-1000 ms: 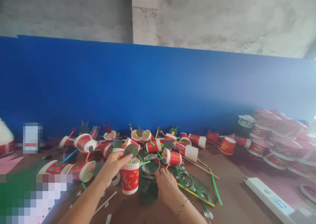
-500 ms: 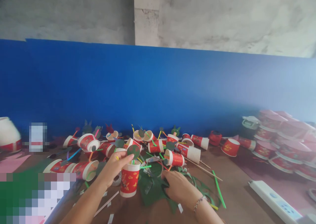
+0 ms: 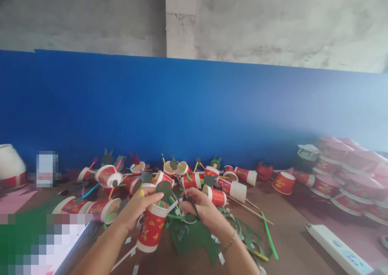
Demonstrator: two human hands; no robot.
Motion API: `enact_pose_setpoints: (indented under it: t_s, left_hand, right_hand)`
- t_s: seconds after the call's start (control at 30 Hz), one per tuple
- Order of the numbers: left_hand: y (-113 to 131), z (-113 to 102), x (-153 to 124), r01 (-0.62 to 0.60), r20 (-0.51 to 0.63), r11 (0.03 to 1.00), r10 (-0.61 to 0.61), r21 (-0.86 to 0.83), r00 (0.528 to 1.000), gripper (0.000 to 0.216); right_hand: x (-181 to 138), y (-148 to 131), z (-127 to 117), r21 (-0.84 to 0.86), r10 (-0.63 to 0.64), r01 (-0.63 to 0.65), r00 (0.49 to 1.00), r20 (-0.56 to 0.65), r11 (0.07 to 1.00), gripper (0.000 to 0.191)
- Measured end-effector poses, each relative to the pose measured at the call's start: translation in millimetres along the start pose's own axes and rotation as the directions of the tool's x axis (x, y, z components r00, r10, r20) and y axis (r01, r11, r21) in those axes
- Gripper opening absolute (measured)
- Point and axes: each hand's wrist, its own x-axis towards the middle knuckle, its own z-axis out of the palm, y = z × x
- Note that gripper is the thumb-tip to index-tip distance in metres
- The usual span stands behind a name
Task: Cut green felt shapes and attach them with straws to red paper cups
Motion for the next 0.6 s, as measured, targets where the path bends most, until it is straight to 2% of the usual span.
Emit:
enact_pose_setpoints:
  t_s: [0.1,0.2,0.33,0.6]
  left_hand:
    - [1.2,0.4,-2.7,0.007,0.025,0.999,-0.005,-0.048,1.0,0.02]
    - [3.4,0.6,-4.7,0.0,-0.005,0.998,-0.001,-0.057,1.0,0.021]
    - [6.9,1.5,-5.3,-0.008,-0.004,0.999,0.008,-0.043,1.0,0.022]
    - [9.9,3.9,-7.0,-0.02,-0.041,0.999,0.019,-0.029,0.999,0.022]
  right_hand:
    - [1.3,-2.6,21.9,0.161,-0.031,0.02,0.997,0.065,0.987,0.03]
    - [-0.5,-3.8,31.6,0.24,-0.07,0.051,0.995,0.071,0.969,0.031]
    - [-0.9,-5.5,34.0,0.232,-0.133,0.12,0.99,0.042,0.965,0.031]
    - [0.3,-4.7,36.3,0.208,-0.145,0.137,0.989,0.027,0.969,0.032]
